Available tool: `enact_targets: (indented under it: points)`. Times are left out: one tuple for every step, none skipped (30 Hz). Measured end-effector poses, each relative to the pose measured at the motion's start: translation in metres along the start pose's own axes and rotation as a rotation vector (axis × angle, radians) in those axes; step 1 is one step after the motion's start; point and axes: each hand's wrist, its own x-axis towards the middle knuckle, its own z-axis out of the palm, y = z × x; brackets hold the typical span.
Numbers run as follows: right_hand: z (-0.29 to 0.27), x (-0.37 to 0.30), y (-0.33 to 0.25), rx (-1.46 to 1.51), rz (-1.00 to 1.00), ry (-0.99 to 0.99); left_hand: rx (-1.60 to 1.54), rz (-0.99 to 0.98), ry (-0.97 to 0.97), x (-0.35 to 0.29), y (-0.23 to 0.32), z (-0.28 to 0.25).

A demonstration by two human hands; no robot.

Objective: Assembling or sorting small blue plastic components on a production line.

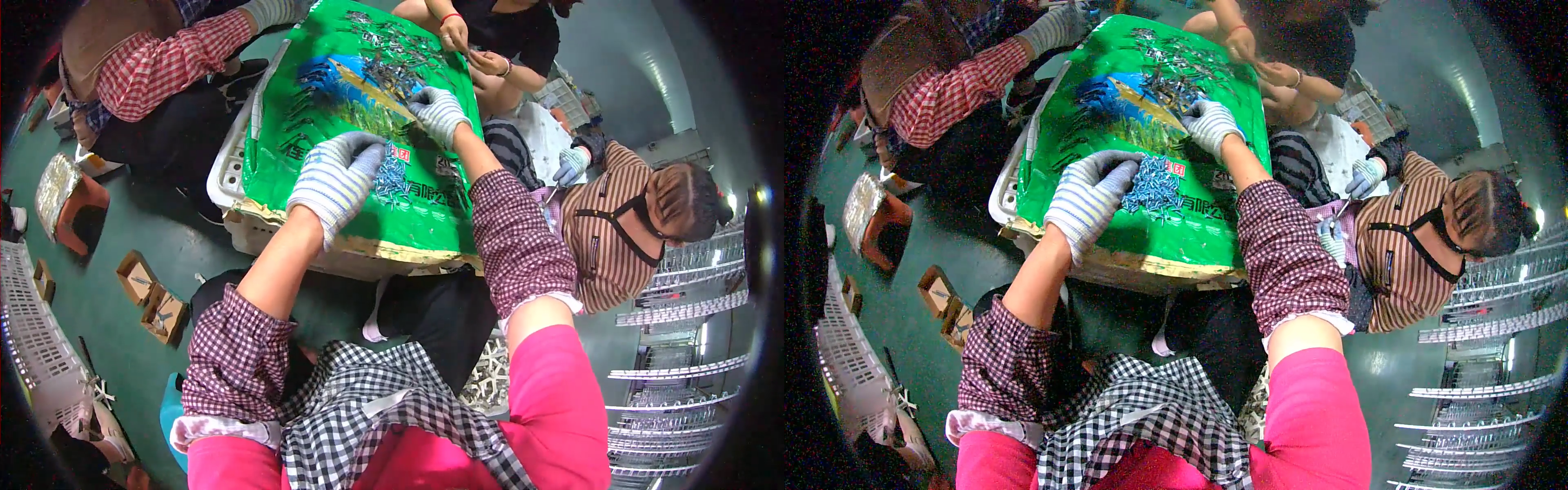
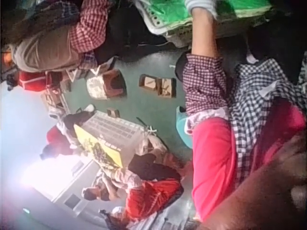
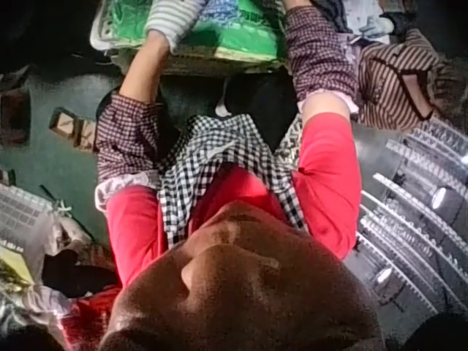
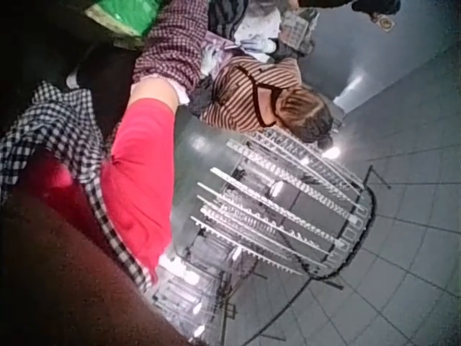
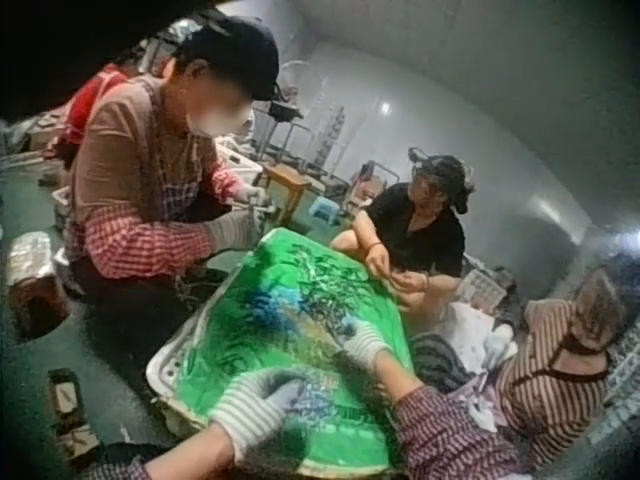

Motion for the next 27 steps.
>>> enact_targets:
  points:
    - [0.002, 0.001, 0.003, 0.114, 0.007, 0.005, 0.013, -0.007, 0.002, -0.001, 0.001, -0.002]
    - [0.004, 0.003, 0.006, 0.22, 0.042, -0.003, 0.015, -0.006, 0.002, -0.001, 0.002, -0.004]
    - [0.004, 0.004, 0.008, 0.229, 0.011, 0.01, 0.035, -0.019, -0.004, -0.002, 0.003, -0.005]
    - [0.003, 0.006, 0.009, 0.288, 0.027, 0.004, 0.056, -0.029, -0.01, -0.003, 0.004, -0.007]
    - [0.001, 0.007, 0.009, 0.326, 0.089, -0.002, 0.059, -0.026, -0.007, -0.004, 0.005, -0.009]
    - [-0.002, 0.006, 0.006, 0.375, 0.128, 0.002, 0.062, -0.015, 0.004, -0.006, 0.006, -0.012]
    - [-0.005, 0.004, 0.0, 0.405, 0.073, 0.008, 0.067, -0.004, 0.014, -0.007, 0.008, -0.014]
    - [-0.009, -0.001, -0.007, 0.448, 0.009, 0.088, 0.066, -0.014, 0.005, -0.01, 0.009, -0.017]
    - [-0.014, -0.009, -0.017, 0.467, 0.019, 0.169, 0.072, -0.012, 0.003, -0.012, 0.011, -0.02]
    - [-0.02, -0.02, -0.028, 0.512, -0.043, 0.173, 0.037, -0.046, 0.006, -0.014, 0.012, -0.021]
    - [-0.023, -0.037, -0.041, 0.557, -0.23, 0.187, 0.003, -0.08, 0.008, -0.016, 0.015, -0.022]
    - [-0.023, -0.059, -0.055, 0.586, -0.391, 0.207, -0.077, -0.199, 0.015, -0.018, 0.017, -0.023]
    - [-0.018, -0.084, -0.071, 0.73, -0.503, 0.153, -0.063, -0.192, 0.0, -0.021, 0.019, -0.022]
    - [-0.016, -0.108, -0.083, 0.413, -0.602, 0.265, -0.15, -0.227, -0.021, -0.024, 0.022, -0.021]
    - [-0.014, -0.139, -0.092, 0.285, -0.658, 0.289, -0.241, -0.247, -0.05, -0.027, 0.024, -0.019]
    - [-0.012, -0.161, -0.101, 0.198, -0.696, 0.285, -0.269, -0.306, -0.126, -0.03, 0.026, -0.018]
    - [-0.01, -0.184, -0.106, 0.113, -0.648, 0.368, -0.255, -0.322, -0.186, -0.036, 0.027, -0.014]
    - [-0.008, -0.201, -0.108, 0.159, -0.596, 0.404, -0.204, -0.318, -0.223, -0.043, 0.027, -0.009]
    - [-0.007, -0.217, -0.107, 0.203, -0.557, 0.434, -0.173, -0.295, -0.27, -0.052, 0.026, -0.004]
    - [-0.006, -0.234, -0.104, 0.197, -0.513, 0.445, -0.044, -0.192, -0.3, -0.059, 0.024, 0.003]
    - [-0.003, -0.253, -0.099, 0.191, -0.468, 0.447, 0.029, -0.141, -0.298, -0.07, 0.019, 0.013]
    - [0.0, -0.27, -0.097, 0.19, -0.449, 0.466, -0.002, -0.181, -0.318, -0.08, 0.015, 0.021]
    - [0.001, -0.285, -0.091, 0.196, -0.487, 0.477, -0.023, -0.25, -0.329, -0.089, 0.01, 0.028]
    - [0.003, -0.299, -0.088, 0.21, -0.487, 0.479, 0.049, -0.228, -0.309, -0.1, 0.005, 0.035]
    - [0.003, -0.312, -0.084, 0.217, -0.49, 0.466, 0.048, -0.224, -0.323, -0.113, 0.0, 0.041]
    - [0.003, -0.326, -0.082, 0.187, -0.501, 0.439, -0.055, -0.305, -0.286, -0.129, -0.005, 0.046]
    - [0.002, -0.338, -0.081, 0.158, -0.519, 0.409, -0.167, -0.373, -0.248, -0.145, -0.009, 0.049]
